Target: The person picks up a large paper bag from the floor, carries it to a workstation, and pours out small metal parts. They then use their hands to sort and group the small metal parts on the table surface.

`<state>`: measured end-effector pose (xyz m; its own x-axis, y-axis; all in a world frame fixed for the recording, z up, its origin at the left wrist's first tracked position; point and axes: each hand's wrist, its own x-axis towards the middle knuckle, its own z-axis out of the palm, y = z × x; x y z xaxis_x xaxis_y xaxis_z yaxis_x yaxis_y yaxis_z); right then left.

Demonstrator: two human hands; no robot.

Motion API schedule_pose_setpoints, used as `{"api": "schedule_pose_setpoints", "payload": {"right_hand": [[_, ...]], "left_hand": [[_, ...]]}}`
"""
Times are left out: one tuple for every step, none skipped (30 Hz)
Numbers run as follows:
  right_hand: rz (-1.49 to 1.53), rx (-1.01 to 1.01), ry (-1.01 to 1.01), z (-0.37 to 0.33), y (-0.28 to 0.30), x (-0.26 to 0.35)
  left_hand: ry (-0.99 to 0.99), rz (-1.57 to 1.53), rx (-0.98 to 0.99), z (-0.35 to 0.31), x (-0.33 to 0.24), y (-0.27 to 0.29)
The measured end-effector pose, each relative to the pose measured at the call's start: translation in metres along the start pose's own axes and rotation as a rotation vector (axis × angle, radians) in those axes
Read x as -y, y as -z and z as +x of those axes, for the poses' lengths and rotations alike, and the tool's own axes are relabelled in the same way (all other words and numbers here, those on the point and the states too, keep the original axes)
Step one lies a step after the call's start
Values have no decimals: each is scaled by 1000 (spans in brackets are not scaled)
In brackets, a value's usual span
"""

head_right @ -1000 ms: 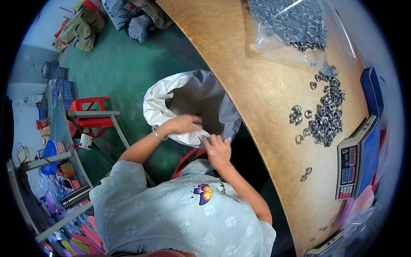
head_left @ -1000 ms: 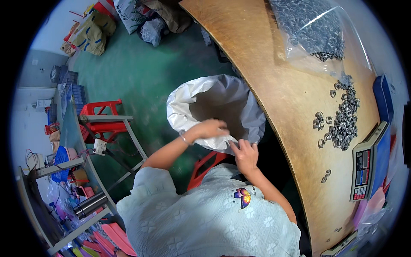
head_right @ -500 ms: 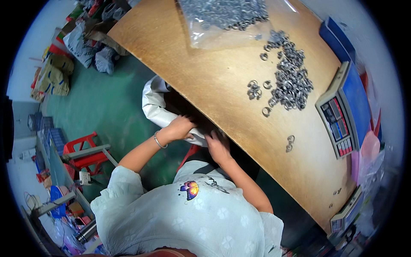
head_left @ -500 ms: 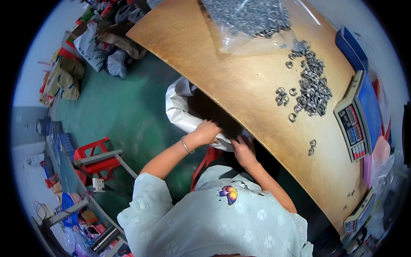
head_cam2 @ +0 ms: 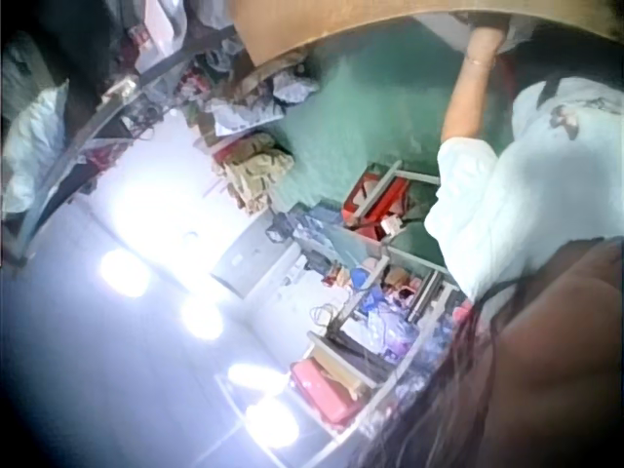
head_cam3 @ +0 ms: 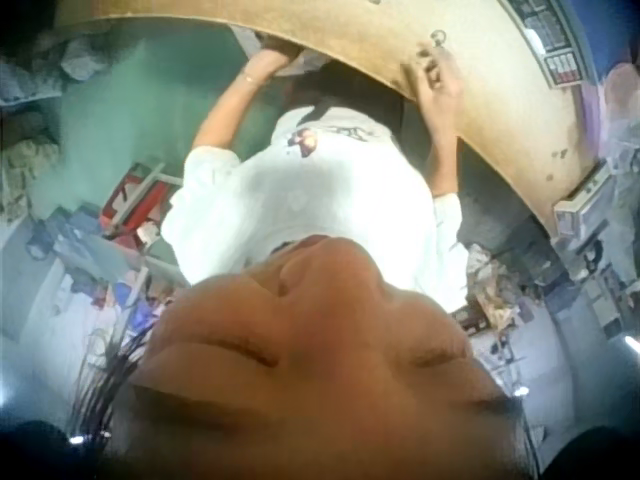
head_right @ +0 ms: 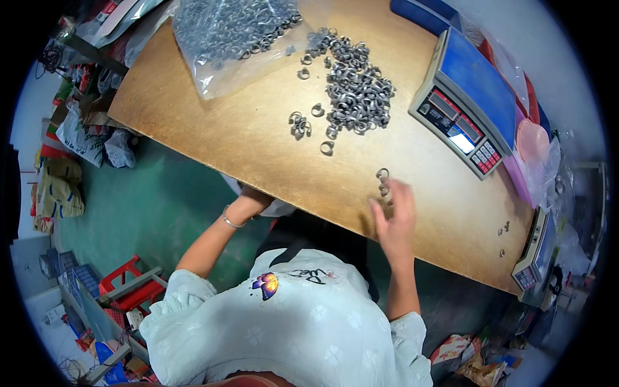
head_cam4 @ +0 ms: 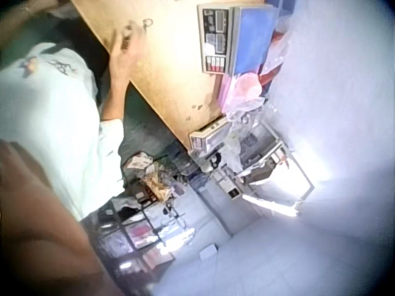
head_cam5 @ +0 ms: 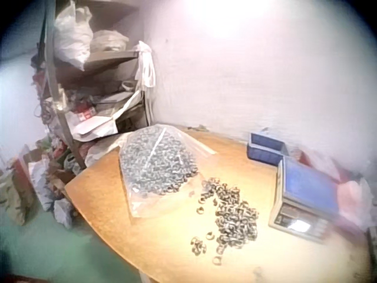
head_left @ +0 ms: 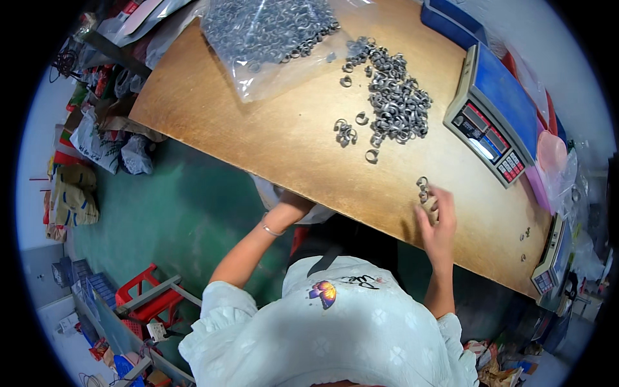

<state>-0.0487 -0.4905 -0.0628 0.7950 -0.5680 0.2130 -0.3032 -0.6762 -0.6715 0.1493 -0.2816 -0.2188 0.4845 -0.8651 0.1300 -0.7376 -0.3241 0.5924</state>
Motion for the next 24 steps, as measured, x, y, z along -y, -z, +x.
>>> {"api": "schedule_pose_setpoints", "payload": {"right_hand": [[-111,-44,-18,2,1,-9],[-220,-91,-37,2,-2,-21],[-323,-130,-60,2,-8,-29],[-308,-79,-61,2,-14,-31],[-265,-69,-66,2,-23,-31],[-222,-58,-70,2,-33,-31],[-179,-47,-75,4,-39,-30],[-188,-85,3,8,-44,-26],[-174,-61,18,10,-49,-23],[-160,-38,33,12,-53,-20],[-152,-16,50,14,-55,-18],[-137,-20,60,16,-56,-13],[-100,-28,50,17,-57,-13],[-65,-37,41,19,-59,-14],[-30,-45,31,20,-60,-14],[-24,-55,43,21,-59,-12],[-17,-63,56,23,-58,-7],[-14,-71,63,23,-57,-5],[-60,-49,95,23,-59,-6],[-102,-27,132,24,-62,-6],[-145,-5,169,25,-65,-6],[-134,-21,139,26,-68,-6],[-105,-18,113,26,-70,-6],[-76,-15,86,26,-70,-8]], "left_hand": [[32,5,117,-3,0,6],[61,15,235,-6,-4,16],[99,28,357,-14,-6,22],[84,93,428,-20,-5,22],[76,158,498,-29,-3,20],[69,222,569,-36,-2,17],[70,226,511,-41,-3,12],[76,233,456,-45,-4,6],[81,239,400,-48,-6,0],[39,227,335,-51,-7,-6],[14,189,326,-49,-9,-6],[-11,151,316,-47,-10,-6],[-36,113,306,-46,-10,-4],[-25,139,393,-45,-13,1],[-14,164,480,-46,-15,6],[-2,189,567,-46,-17,13],[15,211,583,-48,-22,22],[28,228,602,-50,-28,30],[40,246,621,-53,-34,35],[72,218,641,-57,-38,39],[38,211,587,-60,-34,33],[4,204,533,-65,-25,22],[-28,198,478,-64,-24,19],[-31,222,476,-62,-22,15]]}}
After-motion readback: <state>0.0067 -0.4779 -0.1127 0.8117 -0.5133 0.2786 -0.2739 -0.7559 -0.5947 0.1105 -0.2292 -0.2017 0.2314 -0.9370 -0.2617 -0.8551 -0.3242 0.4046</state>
